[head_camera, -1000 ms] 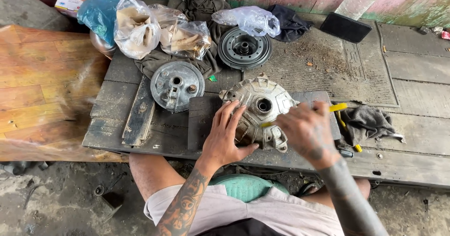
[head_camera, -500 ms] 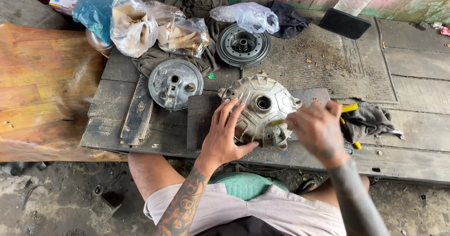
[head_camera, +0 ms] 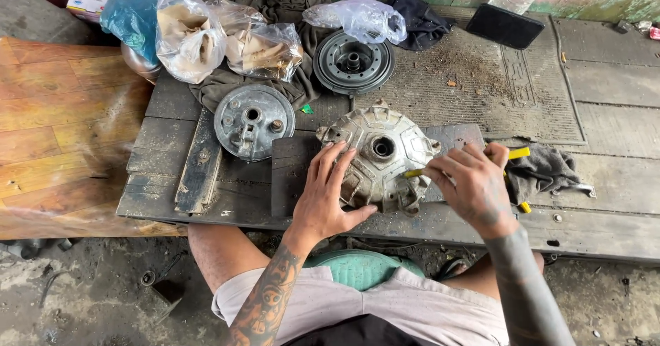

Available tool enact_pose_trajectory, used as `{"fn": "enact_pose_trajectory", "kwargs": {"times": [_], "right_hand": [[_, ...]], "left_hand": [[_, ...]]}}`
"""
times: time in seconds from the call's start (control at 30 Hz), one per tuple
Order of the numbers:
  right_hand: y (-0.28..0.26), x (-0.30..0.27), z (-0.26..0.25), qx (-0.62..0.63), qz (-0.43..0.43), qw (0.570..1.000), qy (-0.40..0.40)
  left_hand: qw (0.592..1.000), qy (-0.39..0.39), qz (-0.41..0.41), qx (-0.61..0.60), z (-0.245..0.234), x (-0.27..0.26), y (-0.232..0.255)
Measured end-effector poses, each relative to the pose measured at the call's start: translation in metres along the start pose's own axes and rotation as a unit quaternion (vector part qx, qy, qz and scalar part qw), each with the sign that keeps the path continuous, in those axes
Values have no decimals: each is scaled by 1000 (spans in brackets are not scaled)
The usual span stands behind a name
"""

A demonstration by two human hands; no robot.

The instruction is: The person uses a yellow-handled brush to scrub the surface of a metallic mechanical part resting on a wooden workbench. The person holds the part steady with the left hand while scrubbing with the right hand. Other mechanical parts and plastic bags are visible on the table.

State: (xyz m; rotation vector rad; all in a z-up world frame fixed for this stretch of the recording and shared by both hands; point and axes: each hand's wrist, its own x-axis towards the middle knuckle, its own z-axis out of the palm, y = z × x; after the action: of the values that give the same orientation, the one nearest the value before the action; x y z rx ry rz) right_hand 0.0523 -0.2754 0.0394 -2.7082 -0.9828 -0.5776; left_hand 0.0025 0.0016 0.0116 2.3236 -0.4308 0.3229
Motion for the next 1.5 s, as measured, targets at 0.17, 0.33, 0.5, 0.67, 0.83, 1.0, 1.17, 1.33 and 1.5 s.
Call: {"fn": "enact_pose_trajectory", "kwargs": {"times": [0.17, 0.33, 0.5, 0.67, 0.83, 1.0, 1.17, 1.33, 1.5], "right_hand": [[-30, 7, -15, 47, -7, 999, -6], [-6, -8, 4, -6, 10, 1000, 16], [-10, 2, -15, 40, 39, 998, -15], [-20, -6, -9, -2, 51, 999, -18], [-8, 7, -28, 43, 103, 992, -61], [-24, -5, -10, 68, 140, 985, -79], [-24, -26, 6, 42, 179, 982, -37], [-21, -39, 3, 79, 223, 970, -63], [-24, -48, 2, 58, 244, 962, -110]], "left_hand": [[1000, 4, 11, -22, -1, 3, 1], [1000, 2, -3, -1, 1, 0, 0], [1000, -2, -1, -2, 1, 4, -1], [1000, -10, -9, 3, 1, 2, 0], [1000, -2, -7, 5, 5, 2, -3], [1000, -7, -11, 7, 3, 3, 0], [1000, 9, -2, 8, 5, 7, -4], [1000, 10, -2, 7, 4, 4, -1], [1000, 11, -1, 10, 7, 2, -3]]}}
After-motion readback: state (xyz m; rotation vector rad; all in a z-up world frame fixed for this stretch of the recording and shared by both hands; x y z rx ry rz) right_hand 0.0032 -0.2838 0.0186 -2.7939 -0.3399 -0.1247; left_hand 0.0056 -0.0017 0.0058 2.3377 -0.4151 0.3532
